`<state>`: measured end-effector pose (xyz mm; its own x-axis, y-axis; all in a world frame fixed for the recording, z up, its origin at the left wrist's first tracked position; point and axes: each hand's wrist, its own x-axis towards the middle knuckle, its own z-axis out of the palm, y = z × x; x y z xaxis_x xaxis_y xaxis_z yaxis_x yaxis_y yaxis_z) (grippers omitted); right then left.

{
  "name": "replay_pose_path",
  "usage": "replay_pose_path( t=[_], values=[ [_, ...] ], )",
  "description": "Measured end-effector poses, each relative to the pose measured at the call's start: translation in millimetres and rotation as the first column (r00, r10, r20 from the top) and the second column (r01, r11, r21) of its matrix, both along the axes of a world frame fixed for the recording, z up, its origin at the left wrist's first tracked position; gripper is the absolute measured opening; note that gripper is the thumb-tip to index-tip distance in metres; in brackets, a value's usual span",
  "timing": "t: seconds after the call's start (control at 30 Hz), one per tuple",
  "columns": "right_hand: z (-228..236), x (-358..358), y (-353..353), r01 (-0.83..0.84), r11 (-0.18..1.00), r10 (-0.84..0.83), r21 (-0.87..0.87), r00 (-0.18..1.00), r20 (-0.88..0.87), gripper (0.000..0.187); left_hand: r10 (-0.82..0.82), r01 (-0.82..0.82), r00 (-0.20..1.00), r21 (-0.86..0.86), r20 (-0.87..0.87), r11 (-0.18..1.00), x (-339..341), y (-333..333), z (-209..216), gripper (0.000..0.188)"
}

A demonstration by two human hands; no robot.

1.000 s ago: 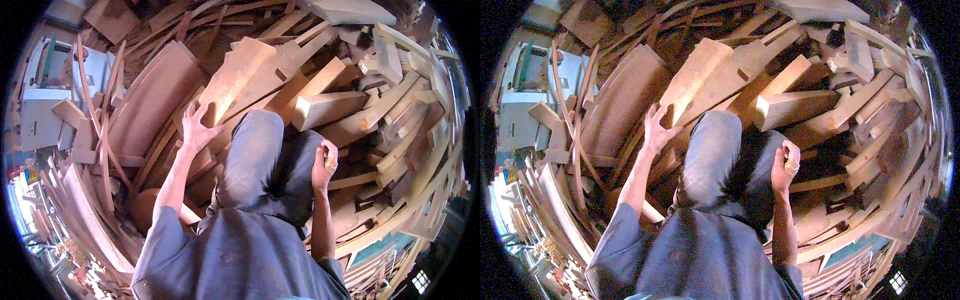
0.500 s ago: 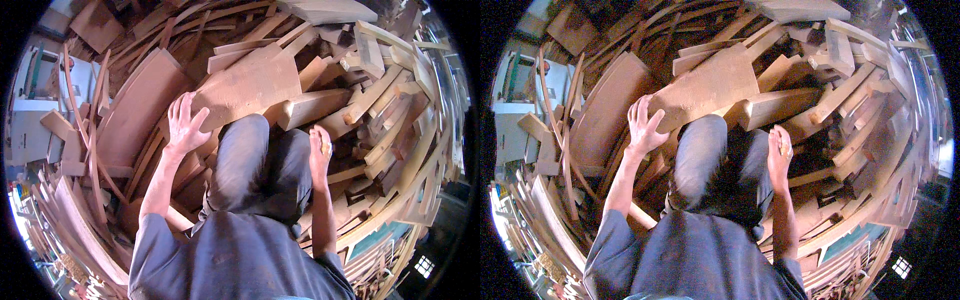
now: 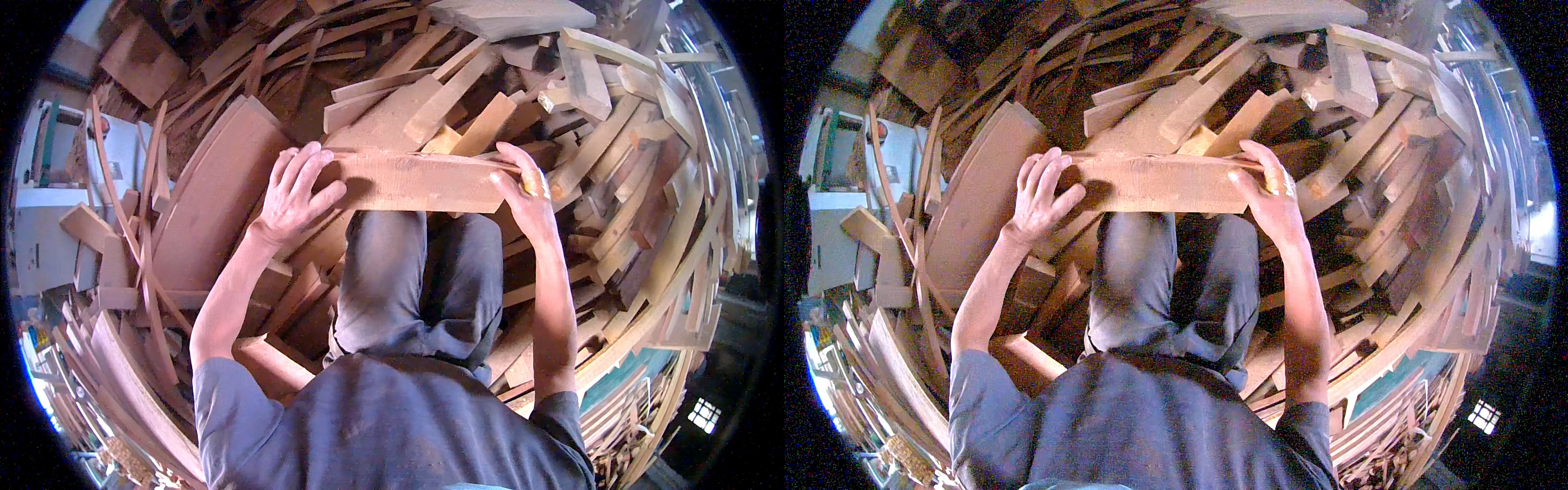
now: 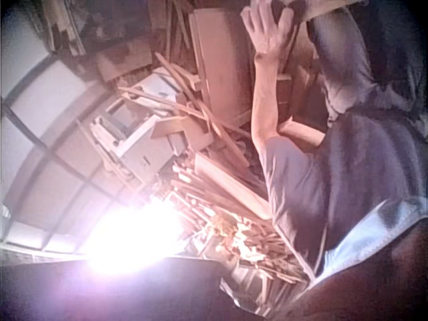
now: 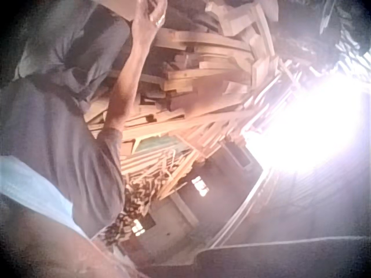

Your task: The person sorts through a pile of wood planks by hand, picking up and setting aside individual pieces of wood, then stands up to rub their hands before returning to move more wood planks from the pile.

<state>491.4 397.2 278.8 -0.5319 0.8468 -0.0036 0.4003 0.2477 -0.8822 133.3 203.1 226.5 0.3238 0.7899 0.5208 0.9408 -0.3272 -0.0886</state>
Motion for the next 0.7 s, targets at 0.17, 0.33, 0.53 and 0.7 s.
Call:
replay_pose_path(
  t=[0.17,0.33,0.53,0.7],
  values=[
    [25.0,5.9,-38.7,-0.253,0.905,0.198,0.342,0.962,0.188,0.03,0.37,-0.381,0.922,0.1,0.11,0.919,-9.0,6.0,-28.1,0.054],
    [46.1,-23.6,-106.1,-0.272,0.718,0.237,0.64,0.961,0.143,0.028,0.47,-0.491,0.214,-0.322,0.856,0.81,31.6,-16.9,-83.8,0.059],
    [45.4,-46.4,-147.4,-0.373,0.509,0.206,0.776,0.928,0.311,0.025,0.362,0.321,-0.676,-0.186,0.642,0.929,86.2,6.6,-28.4,0.067],
    [41.8,-51.5,-160.7,-0.468,0.481,0.326,0.741,0.88,0.344,0.033,0.522,0.38,-0.664,-0.359,0.535,0.852,96.5,14.1,24.9,0.075]
  ],
)
